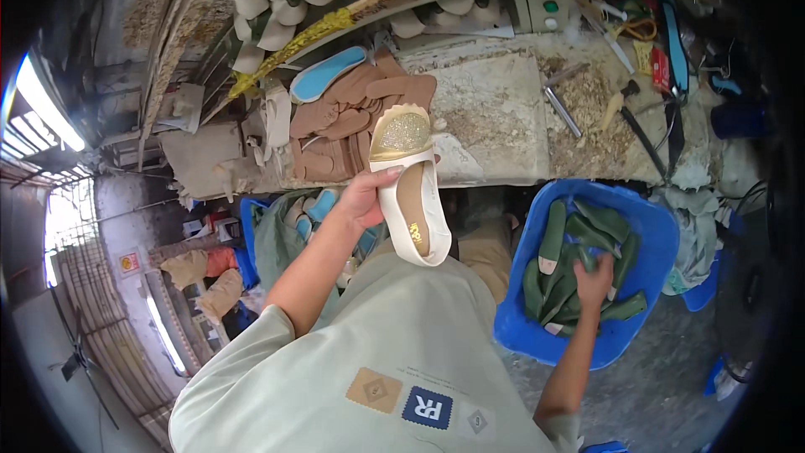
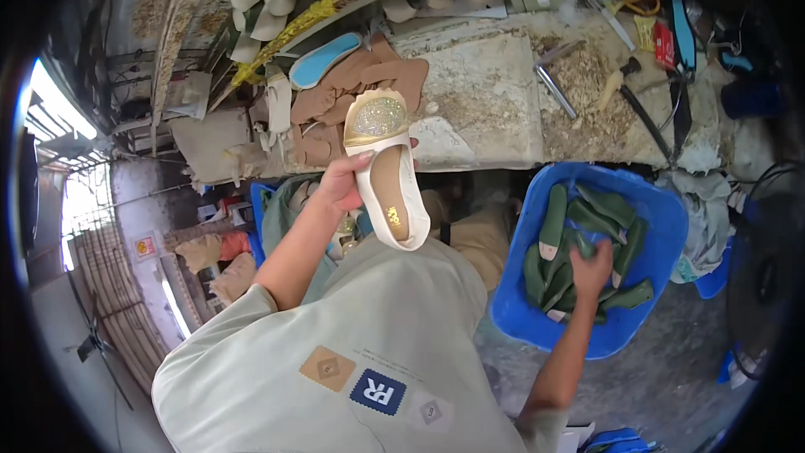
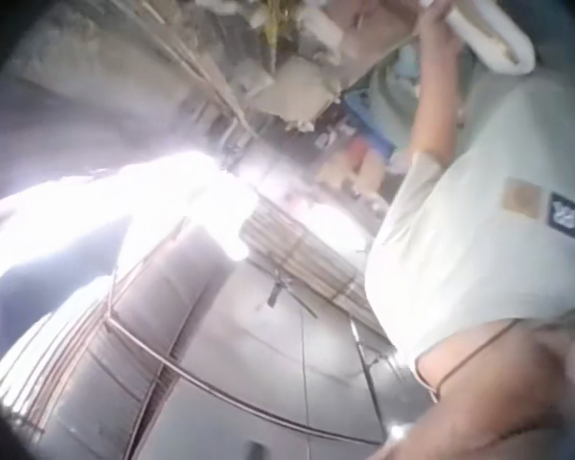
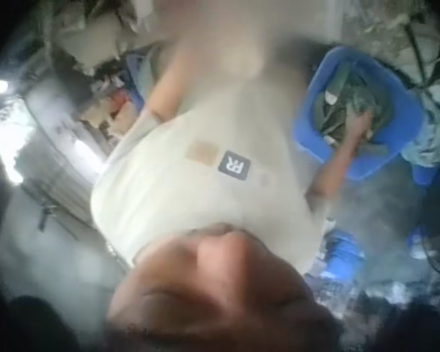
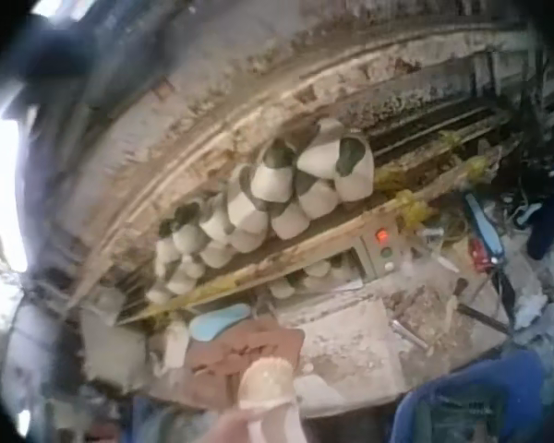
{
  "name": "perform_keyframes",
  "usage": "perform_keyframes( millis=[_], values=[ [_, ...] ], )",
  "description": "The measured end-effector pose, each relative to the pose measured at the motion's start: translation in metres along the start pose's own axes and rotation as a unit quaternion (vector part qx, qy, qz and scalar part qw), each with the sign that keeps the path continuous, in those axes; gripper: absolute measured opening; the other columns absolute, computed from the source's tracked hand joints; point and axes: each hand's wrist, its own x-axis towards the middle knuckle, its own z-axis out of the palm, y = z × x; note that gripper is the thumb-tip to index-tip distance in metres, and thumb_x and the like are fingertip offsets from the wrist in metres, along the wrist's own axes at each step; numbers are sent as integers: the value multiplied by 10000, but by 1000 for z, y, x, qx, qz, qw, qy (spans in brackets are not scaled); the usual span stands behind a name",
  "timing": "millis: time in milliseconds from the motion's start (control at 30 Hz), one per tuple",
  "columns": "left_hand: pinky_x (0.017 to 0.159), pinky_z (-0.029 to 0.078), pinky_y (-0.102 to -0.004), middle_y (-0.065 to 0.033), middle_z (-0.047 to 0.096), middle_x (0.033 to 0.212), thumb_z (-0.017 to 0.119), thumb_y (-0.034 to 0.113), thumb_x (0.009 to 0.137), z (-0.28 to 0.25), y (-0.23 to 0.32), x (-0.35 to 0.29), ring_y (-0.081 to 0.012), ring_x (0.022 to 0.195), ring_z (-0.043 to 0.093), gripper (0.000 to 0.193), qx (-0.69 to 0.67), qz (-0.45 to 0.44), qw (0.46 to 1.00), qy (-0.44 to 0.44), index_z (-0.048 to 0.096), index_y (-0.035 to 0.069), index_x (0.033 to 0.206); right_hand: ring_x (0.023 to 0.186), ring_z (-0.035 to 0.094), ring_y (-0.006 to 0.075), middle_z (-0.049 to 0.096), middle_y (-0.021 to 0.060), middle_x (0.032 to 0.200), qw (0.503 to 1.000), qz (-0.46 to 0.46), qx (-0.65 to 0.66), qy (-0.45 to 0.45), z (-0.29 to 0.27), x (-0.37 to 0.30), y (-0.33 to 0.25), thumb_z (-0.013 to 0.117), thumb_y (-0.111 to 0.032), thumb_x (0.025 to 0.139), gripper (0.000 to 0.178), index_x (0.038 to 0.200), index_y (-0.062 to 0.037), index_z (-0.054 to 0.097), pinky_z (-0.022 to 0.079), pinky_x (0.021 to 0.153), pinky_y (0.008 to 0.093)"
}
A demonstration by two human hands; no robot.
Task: The person shapes shoes by inserting shoe lasts into shoe uppers, smoothing and pressing the shoe material over the lasts using a metal tool and by hand, and removing the lasts from the shoes.
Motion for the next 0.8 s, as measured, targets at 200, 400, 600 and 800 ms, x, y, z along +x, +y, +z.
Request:
perform_keyframes(
  millis=[200, 400, 600, 800],
  values=[
    [946, 535, -476, -240, 550, 1340, 568, 584, 884, -29, 32, 15, -360, 1111, 622, 818, -138, 121, 982, -42, 401, 15, 1448, 852, 609, 185, 592, 100, 968, 878, 43, 469, 87, -87, -52, -190, 739, -91, 746, 532, 1198, 6, 475, 504, 760, 283],
    [973, 510, -456, -188, 613, 1232, 480, 564, 956, -33, 73, 28, -314, 1114, 618, 674, -177, 160, 969, -60, 494, 20, 1353, 611, 617, 152, 667, 123, 983, 789, 104, 583, -161, -43, -68, -350, 670, -87, 793, 507, 1260, 68, 548, 491, 457, 250],
    [899, 559, -432, -186, 663, 1112, 513, 523, 937, -57, 84, 23, -316, 1000, 670, 626, -229, 134, 956, -124, 536, 4, 1287, 1024, 592, 235, 563, 152, 1213, 914, -62, 366, -165, 52, -80, -446, 617, -125, 886, 597, 1411, 53, 397, 502, 869, 368],
    [873, 553, -446, -154, 683, 1030, 546, 476, 926, -82, 82, -9, -312, 948, 679, 537, -331, 86, 938, -58, 590, 28, 1219, 1233, 514, 400, 487, 273, 1333, 941, -201, 208, -174, 88, -72, -484, 657, -207, 903, 749, 1474, 65, 256, 396, 1059, 457]
  ],
)
